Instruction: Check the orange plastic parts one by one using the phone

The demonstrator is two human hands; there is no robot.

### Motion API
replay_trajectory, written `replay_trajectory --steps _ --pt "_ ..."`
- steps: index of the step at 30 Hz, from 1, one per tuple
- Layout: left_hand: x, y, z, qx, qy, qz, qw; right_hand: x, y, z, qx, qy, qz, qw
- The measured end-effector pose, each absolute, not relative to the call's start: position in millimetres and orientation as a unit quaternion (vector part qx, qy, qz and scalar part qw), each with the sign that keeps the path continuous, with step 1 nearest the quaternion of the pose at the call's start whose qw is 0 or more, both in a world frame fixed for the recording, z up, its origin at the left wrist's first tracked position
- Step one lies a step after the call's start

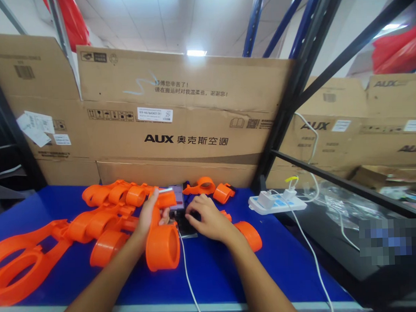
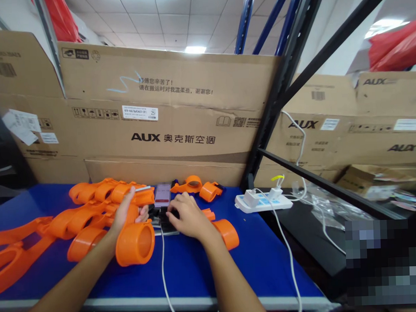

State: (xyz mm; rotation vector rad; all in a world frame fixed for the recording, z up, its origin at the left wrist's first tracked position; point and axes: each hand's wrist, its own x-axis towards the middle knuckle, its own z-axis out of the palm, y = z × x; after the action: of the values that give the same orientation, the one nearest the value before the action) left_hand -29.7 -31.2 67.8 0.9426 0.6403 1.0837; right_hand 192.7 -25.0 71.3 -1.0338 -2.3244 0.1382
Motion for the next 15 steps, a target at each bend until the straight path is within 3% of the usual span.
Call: replay_trajectory --steps 6,15 --pt "-18.2 -33.5 54.6 0.522 0.283 0.554 0.584 181.9 -29.6 76.9 -0.341 -0.785 0.188 0.482" --pt "-17.9 -33.8 46.4 0.623 0.282 0.44 0.582 171.1 -29.7 70.7 -0.318 -0.756 0.241 0.519"
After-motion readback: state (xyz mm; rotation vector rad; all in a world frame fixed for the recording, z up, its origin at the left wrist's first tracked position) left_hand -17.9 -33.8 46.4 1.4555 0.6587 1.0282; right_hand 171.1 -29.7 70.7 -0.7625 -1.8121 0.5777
